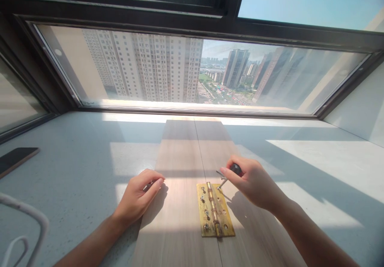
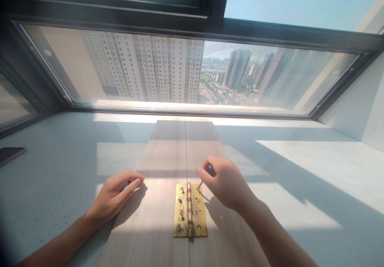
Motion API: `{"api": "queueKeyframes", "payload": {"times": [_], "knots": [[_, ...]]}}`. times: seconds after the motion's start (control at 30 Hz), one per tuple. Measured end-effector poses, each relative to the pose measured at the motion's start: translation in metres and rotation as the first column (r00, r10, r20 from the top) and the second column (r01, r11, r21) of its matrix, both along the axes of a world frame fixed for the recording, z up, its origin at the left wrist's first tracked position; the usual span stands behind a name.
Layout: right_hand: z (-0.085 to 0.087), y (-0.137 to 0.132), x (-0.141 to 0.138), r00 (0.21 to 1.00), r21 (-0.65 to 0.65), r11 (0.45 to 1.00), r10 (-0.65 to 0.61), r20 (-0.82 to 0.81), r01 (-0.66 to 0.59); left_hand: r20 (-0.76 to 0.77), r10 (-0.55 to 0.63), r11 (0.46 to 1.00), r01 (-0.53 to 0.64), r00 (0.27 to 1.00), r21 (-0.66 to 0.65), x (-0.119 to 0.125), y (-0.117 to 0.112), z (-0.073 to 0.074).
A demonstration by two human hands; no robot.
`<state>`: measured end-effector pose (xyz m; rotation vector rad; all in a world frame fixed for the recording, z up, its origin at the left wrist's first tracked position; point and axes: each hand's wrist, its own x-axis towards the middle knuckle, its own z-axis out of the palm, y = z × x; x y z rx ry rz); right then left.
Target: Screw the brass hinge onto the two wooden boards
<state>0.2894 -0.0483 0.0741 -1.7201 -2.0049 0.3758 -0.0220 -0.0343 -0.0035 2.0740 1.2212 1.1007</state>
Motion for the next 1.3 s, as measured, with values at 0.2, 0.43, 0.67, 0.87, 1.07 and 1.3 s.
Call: {"api": "queueKeyframes", "payload": {"times": [0.2,0.43,0.67,0.87,1.07,1.3], "knots": [[0.02,-0.01,-0.004,0.978,-0.094,0.988,0.138,0.154,-0.125,-0.024,-0.011,0.956,0.018,1.0,0.294,0.015,-0.007,0.016],[0.013,-0.016,-0.005,0.966,-0.043,0.966,0.251,-0.061,-0.254,0.194,-0.277,0.96,0.279,0.941,0.018,0.117,-0.009,0.056],[-0.005,-0.004,0.005,0.904,-0.022,0.987,0.138,-0.405,-0.16,0.421,-0.325,0.944,0.319,0.847,0.087,0.149,-0.001,0.05],[-0.053,-0.015,0.053,0.819,0.026,0.958,-0.23,-0.526,0.286,0.421,-0.253,0.948,0.31,0.871,-0.07,0.164,-0.011,0.058],[-0.095,-0.025,0.087,0.659,-0.091,0.874,-0.424,-0.621,0.477,0.563,-0.14,0.894,0.349,0.815,-0.282,0.19,-0.023,0.059],[-0.087,-0.021,0.078,0.779,-0.067,0.899,-0.409,-0.475,0.432,0.67,-0.117,0.871,0.4,0.733,-0.286,0.184,-0.003,0.049]]}}
